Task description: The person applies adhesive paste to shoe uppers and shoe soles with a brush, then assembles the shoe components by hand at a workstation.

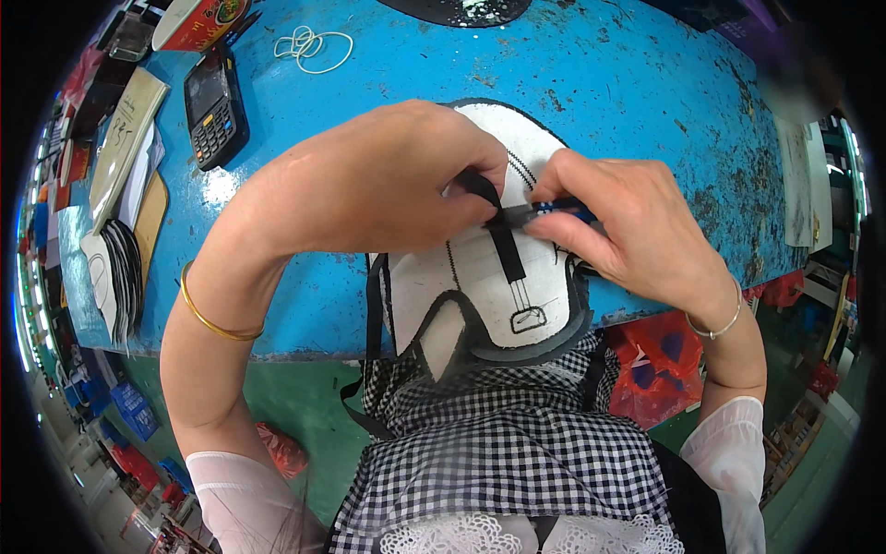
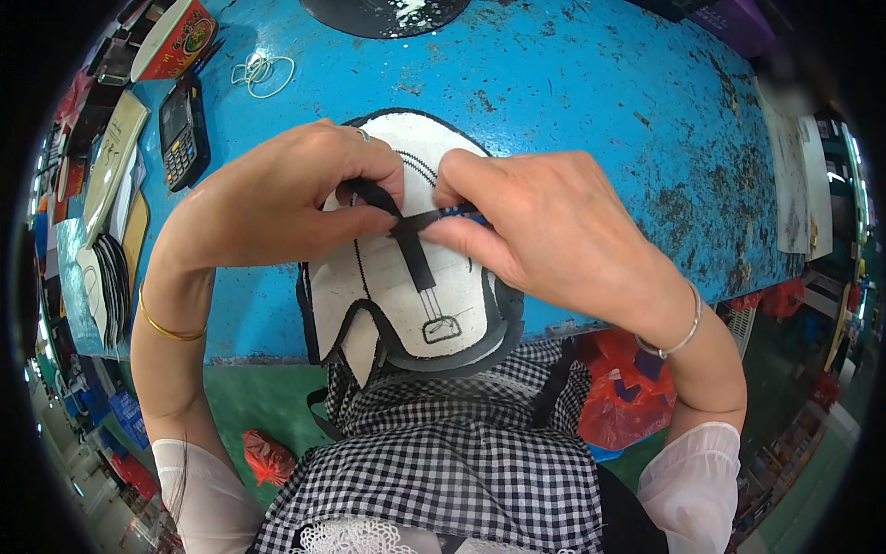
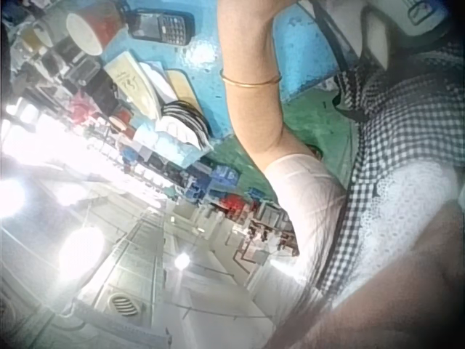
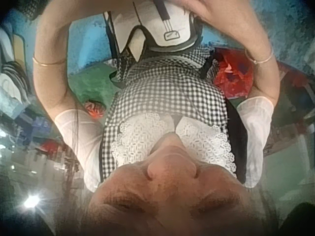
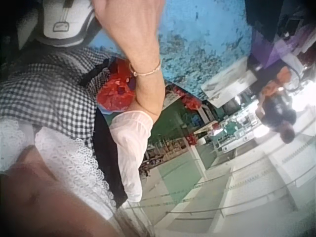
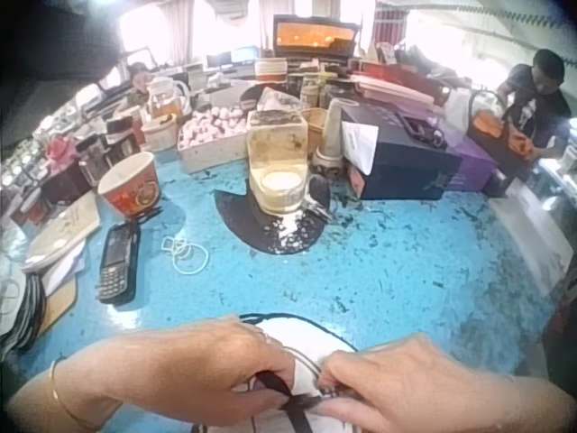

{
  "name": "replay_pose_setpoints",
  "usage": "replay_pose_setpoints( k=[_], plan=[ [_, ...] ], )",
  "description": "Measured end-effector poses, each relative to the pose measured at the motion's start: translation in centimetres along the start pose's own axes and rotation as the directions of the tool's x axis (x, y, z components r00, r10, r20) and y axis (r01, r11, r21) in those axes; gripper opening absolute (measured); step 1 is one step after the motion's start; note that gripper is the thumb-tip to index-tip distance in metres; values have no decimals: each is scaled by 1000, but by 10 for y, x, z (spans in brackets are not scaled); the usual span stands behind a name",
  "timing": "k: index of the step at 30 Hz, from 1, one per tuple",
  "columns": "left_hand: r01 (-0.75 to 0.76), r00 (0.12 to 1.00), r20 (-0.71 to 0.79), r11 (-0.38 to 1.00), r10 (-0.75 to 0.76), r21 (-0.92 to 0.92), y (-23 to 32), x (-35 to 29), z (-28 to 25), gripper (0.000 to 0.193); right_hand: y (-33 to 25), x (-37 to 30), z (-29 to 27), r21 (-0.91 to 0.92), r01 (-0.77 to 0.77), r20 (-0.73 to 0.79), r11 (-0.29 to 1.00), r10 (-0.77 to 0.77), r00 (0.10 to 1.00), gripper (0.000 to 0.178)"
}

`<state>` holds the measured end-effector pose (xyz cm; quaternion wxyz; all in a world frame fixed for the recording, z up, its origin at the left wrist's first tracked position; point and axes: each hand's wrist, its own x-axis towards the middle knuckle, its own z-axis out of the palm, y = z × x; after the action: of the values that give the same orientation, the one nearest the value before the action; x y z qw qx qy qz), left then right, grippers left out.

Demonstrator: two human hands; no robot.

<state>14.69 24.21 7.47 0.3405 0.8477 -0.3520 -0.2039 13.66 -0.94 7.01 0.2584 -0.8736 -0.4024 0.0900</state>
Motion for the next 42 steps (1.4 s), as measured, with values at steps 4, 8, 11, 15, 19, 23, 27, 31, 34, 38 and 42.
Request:
replay_pose_setpoints(
  k=[4, 8, 11, 15, 19, 23, 27, 31, 34, 38, 42],
  plan=[
    [94, 995, 31, 991, -92, -92, 3, -2, -4, 12, -3, 1, -2, 81, -45, 22, 996, 43, 999, 24],
    [155, 985, -50, 967, -168, -204, -3, -11, -4, 10, -27, -9, -8, -9, 103, -47, 995, -104, 993, 20],
    [235, 941, -98, 831, -325, -505, 0, -15, -7, 8, -60, -15, 21, -251, 143, -95, 957, -171, 981, 25],
    [77, 922, -236, 744, -306, -664, 18, -22, -25, 11, -86, -19, 43, -529, 33, 51, 848, -7, 999, 34],
    [40, 865, -408, 849, -294, -527, 13, -45, -32, 18, -67, -8, 37, -454, 64, -64, 889, -104, 993, 25],
    [-17, 931, -300, 796, -209, -605, 21, -44, -17, 11, 5, -32, -13, 400, -332, -151, 854, 418, 896, 28],
    [182, 980, 46, 772, -195, -609, 36, -25, -9, 11, 63, -98, -26, 807, -216, -316, 549, 711, 628, 33],
    [-60, 996, -90, 921, 27, -386, 29, -11, 20, 9, 102, -125, -18, 655, -395, -497, 644, 761, 417, 36],
    [179, 982, 117, 944, -151, -276, 37, -2, 23, 8, 86, -142, -28, 745, -298, -426, 598, 769, 477, 30],
    [237, 971, 73, 957, -228, -164, 38, -1, 30, 11, 27, -109, -8, 641, -344, -383, 686, 674, 631, 16],
    [221, 975, 9, 970, -221, -96, 39, 0, 36, 12, 15, -73, -11, 322, 33, -56, 946, -15, 998, 18]
  ],
)
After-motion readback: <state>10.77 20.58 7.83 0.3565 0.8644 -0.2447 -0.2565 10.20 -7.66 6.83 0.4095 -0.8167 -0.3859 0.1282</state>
